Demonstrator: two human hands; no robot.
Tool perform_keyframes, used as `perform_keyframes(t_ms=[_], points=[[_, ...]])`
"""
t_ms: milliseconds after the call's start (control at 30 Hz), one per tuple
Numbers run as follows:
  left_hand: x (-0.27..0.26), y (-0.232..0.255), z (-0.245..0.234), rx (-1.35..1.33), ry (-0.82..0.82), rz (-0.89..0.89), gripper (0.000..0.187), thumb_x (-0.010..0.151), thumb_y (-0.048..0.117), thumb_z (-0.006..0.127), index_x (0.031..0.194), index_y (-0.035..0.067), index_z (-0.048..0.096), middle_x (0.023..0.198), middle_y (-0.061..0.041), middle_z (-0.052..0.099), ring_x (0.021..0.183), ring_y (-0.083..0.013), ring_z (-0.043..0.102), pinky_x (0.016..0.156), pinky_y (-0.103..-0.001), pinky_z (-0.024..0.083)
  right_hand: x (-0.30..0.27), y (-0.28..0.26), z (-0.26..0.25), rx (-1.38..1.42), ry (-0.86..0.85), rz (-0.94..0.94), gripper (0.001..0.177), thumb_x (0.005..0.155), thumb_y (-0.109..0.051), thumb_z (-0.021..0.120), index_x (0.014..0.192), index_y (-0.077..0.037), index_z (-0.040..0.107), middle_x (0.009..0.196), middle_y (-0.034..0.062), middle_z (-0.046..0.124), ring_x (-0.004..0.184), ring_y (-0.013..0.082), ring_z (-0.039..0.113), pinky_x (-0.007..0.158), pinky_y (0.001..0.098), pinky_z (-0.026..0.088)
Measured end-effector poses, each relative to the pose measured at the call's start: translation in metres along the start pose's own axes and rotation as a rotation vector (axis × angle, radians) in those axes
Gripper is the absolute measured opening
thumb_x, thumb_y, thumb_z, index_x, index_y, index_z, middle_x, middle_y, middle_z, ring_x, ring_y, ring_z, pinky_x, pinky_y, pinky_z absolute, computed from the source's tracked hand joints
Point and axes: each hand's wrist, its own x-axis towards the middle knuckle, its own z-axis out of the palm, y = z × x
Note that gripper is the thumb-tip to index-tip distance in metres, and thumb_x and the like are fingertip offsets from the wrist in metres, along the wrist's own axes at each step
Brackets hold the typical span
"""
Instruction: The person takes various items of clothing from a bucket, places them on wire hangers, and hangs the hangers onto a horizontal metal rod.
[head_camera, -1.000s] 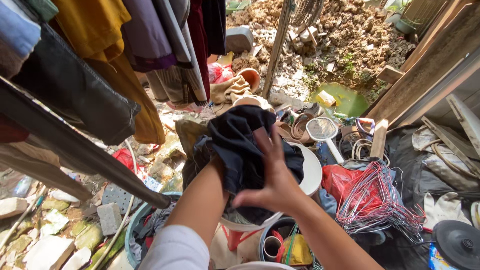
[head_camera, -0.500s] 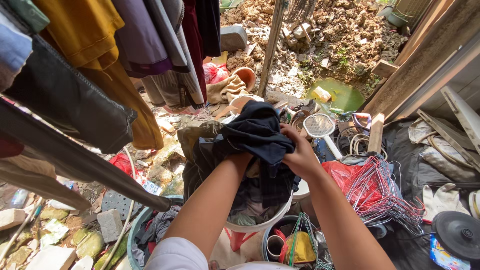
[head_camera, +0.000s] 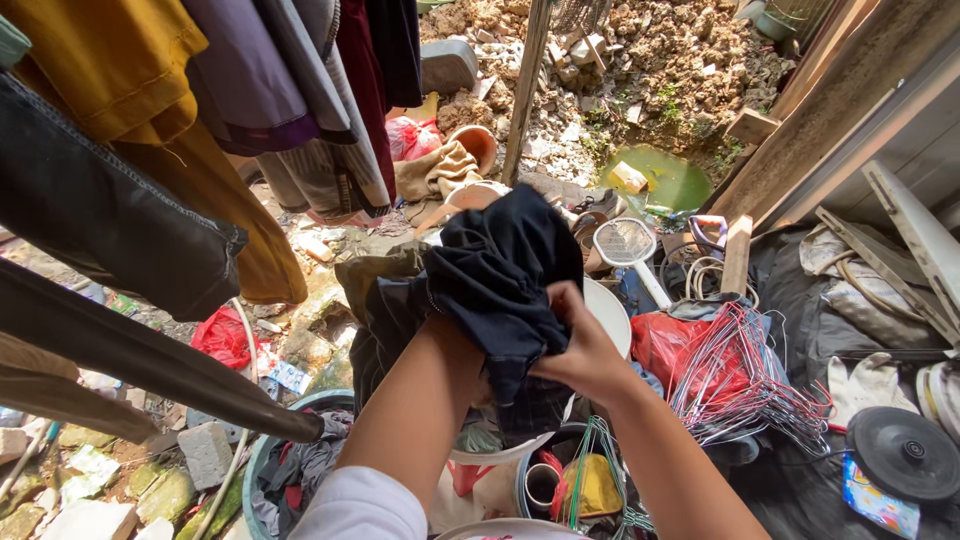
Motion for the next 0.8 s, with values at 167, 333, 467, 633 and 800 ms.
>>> perform_keyframes(t_ms=[167,333,467,633,800], points=[[-0.005,-0.007,-0.008,-0.007,0.041,-0.019,0.025,0.092,0.009,0.058,0.116,0.004,0.063,0.115,-0.02,0.067,0.107,-0.0353,0.064,0.096,-0.042,0.049,0.015,-0.032,-0.01,-0.043,-0.035,0.063,0.104,0.06,-0.009,0.09,0.151,-0.02,0.039,0.136,0.0005,0.059,0.119,0.0114,0.06,0.101,0.0278,0.048],[-0.028,-0.018,-0.019,-0.009,0.029,-0.068,0.025,0.092,0.01,0.058,0.116,0.004,0.064,0.115,-0.02,0.067,0.107,-0.0351,0.064,0.096,-0.042,0.049,0.01,-0.014,-0.003,-0.321,-0.022,0.163,0.079,0.069,-0.016,0.093,0.139,-0.004,0.058,0.123,0.0197,0.068,0.116,0.024,0.062,0.103,0.0336,0.05],[-0.031,-0.017,-0.02,0.008,0.001,-0.068,0.026,0.092,0.01,0.058,0.116,0.004,0.064,0.115,-0.02,0.067,0.107,-0.0348,0.064,0.096,-0.042,0.049,0.013,-0.009,0.005,-0.529,-0.091,-0.178,0.098,0.054,-0.01,0.097,0.138,-0.002,0.049,0.139,0.0163,0.047,0.133,0.022,0.045,0.113,0.0336,0.035],[-0.034,-0.006,-0.013,0.028,-0.03,-0.059,0.026,0.092,0.011,0.058,0.116,0.004,0.064,0.116,-0.02,0.068,0.107,-0.0346,0.064,0.096,-0.041,0.049,0.009,0.037,-0.008,0.079,-0.005,0.117,0.096,0.059,-0.001,0.086,0.146,-0.004,0.044,0.142,0.0116,0.056,0.13,0.0186,0.055,0.111,0.0312,0.04],[-0.004,0.011,-0.004,0.033,0.012,0.015,0.026,0.092,0.011,0.058,0.116,0.004,0.065,0.116,-0.02,0.068,0.107,-0.0343,0.065,0.096,-0.041,0.049,0.016,0.082,-0.024,0.41,0.3,0.109,0.091,0.074,-0.002,0.079,0.156,0.003,0.039,0.132,0.0221,0.058,0.109,0.0245,0.062,0.089,0.0339,0.053]])
